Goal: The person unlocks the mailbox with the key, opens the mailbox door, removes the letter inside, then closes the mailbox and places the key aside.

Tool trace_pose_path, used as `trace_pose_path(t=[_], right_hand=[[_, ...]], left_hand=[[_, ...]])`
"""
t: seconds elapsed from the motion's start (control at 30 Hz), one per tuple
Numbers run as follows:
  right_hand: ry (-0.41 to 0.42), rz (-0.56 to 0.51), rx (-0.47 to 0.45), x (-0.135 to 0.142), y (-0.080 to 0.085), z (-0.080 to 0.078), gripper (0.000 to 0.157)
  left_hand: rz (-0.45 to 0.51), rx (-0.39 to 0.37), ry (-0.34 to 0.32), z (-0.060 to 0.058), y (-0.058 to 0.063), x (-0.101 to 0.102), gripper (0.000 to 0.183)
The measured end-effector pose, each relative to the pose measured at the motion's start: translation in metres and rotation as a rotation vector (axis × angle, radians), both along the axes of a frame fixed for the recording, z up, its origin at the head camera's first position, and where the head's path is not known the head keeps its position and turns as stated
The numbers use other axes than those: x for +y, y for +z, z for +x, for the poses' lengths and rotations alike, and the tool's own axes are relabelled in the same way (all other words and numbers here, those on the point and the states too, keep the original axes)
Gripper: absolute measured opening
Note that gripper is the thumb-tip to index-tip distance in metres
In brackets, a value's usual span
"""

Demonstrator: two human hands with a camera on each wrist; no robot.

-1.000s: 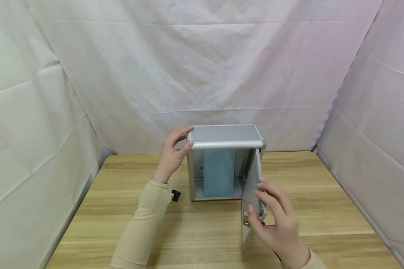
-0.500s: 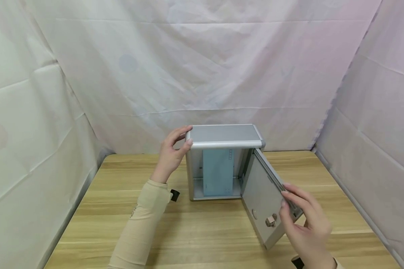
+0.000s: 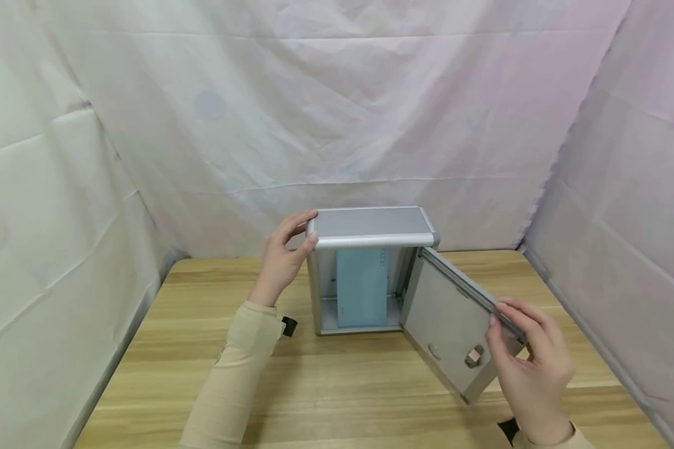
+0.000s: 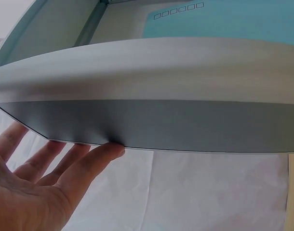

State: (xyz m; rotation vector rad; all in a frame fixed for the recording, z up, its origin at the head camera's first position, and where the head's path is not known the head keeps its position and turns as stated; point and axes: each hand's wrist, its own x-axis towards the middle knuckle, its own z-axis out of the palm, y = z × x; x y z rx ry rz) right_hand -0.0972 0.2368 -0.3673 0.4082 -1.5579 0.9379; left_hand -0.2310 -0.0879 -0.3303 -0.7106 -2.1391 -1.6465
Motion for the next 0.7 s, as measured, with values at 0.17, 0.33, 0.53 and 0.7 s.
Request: trace_pose_path(t=[0.17, 0.33, 0.53, 0.7], right_hand=[[-0.034, -0.026, -0.005, 0.006, 0.004, -0.006, 0.011], [-0.097, -0.045, -0.005, 0.012, 0.003, -0.01, 0.011], [-0.098, -0.055, 0.0, 0.013, 0.004, -0.013, 0.011], [-0.112, -0.05, 0.006, 0.01, 0.005, -0.013, 0.011]], left_hand=[[0.002, 0.005, 0.009, -0.008, -0.011, -0.004, 0.041], [-0.009, 0.014, 0.003, 0.001, -0.001, -0.001, 0.041], [-0.013, 0.008, 0.012, -0.005, -0.006, -0.001, 0.041], [0.0, 0.01, 0.017, -0.022, -0.024, -0.005, 0.042]])
